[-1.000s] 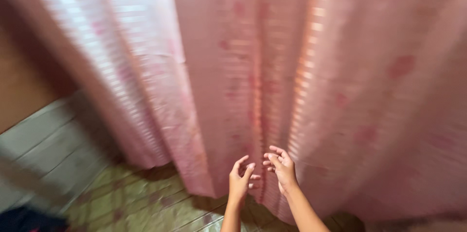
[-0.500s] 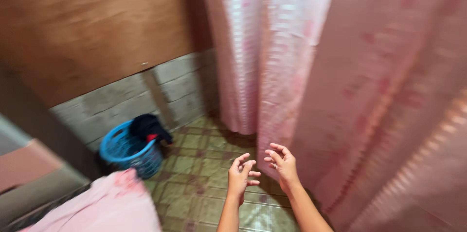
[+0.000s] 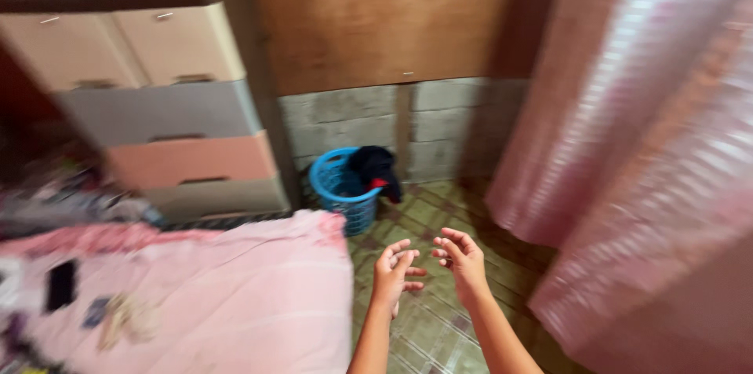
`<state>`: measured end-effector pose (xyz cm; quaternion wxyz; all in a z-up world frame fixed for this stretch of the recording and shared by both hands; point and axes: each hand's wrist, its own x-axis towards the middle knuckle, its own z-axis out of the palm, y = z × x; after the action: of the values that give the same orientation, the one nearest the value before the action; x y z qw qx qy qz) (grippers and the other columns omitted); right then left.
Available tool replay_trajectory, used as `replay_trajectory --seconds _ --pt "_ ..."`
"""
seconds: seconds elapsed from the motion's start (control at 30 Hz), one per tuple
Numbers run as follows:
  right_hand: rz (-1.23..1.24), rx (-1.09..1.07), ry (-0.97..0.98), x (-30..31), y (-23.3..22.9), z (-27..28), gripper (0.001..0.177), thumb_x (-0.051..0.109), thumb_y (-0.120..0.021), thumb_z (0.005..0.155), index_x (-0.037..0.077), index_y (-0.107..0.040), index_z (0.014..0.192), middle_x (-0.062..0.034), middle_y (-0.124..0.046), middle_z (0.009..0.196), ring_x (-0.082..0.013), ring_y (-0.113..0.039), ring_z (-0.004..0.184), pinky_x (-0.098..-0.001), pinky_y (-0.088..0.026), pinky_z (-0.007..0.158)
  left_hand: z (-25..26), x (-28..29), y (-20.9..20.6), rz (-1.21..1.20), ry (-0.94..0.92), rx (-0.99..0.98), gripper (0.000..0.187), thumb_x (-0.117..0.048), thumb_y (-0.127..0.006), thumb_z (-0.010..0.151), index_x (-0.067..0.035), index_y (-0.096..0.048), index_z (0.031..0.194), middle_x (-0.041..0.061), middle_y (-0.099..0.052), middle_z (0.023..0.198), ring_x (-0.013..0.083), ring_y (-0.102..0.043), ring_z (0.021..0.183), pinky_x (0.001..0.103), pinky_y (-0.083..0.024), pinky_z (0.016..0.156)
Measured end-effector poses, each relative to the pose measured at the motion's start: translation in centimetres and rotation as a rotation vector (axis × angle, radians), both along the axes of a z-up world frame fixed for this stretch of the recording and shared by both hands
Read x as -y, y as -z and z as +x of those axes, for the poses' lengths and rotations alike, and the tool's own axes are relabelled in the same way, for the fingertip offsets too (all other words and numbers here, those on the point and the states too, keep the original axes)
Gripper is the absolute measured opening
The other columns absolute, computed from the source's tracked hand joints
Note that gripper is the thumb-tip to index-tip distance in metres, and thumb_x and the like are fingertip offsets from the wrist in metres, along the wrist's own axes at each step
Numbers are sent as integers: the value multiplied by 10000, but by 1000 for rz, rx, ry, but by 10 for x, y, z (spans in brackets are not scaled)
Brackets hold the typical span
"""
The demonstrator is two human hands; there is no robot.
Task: The person picks up several folded garments from a bed and places them into a drawer.
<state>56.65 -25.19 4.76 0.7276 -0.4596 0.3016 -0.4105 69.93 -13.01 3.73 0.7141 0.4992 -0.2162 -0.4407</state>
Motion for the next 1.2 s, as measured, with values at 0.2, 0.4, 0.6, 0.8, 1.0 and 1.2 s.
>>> replay_trajectory --seconds 0.2,0.4,0.6,0.8,1.0,1.2 --pt "12 -4 -178 -42 0 115 275 137 -656 951 75 -661 1219 -71 -747 1071 -150 -694 822 -294 -528 689 88 -69 -2 3 -206 10 458 -233 -616 971 -72 -524 1390 131 -692 1263 221 -740 823 334 -616 595" --pt "23 14 -392 -102 0 210 263 136 -649 949 64 -648 1202 -79 -748 1057 -158 -705 832 -295 -514 700 147 -153 -14 32 -424 10 444 -202 -603 968 -71 -531 1386 148 -690 1233 231 -738 826 358 -626 623" --pt "-1 -9 -596 -158 -9 268 266 129 -655 949 60 -649 1206 -84 -735 1051 -172 -690 842 -304 -517 715 166 -223 -27 58 -638 -19 439 -197 -611 969 -62 -536 1381 149 -688 1231 233 -732 832 351 -615 625" --pt "3 -17 -804 -212 -14 314 251 146 -644 957 70 -654 1196 -75 -724 1063 -175 -682 863 -315 -514 739 173 -276 -25 69 -846 -31 431 -191 -607 968 -71 -539 1376 137 -687 1245 226 -745 851 358 -622 636" --pt "-12 -45 -1004 -242 -16 348 253 146 -626 966 84 -644 1211 -74 -726 1073 -196 -687 908 -337 -514 771 180 -301 -18 37 -1068 -25 407 -157 -611 969 -68 -555 1362 130 -689 1248 235 -747 844 361 -617 635" --pt "-50 -47 -1171 -255 -17 371 248 146 -619 973 85 -646 1212 -77 -725 1079 -196 -690 918 -339 -512 780 176 -309 -9 -23 -1235 -59 394 -120 -618 956 -71 -575 1345 127 -685 1222 238 -745 833 365 -609 627"
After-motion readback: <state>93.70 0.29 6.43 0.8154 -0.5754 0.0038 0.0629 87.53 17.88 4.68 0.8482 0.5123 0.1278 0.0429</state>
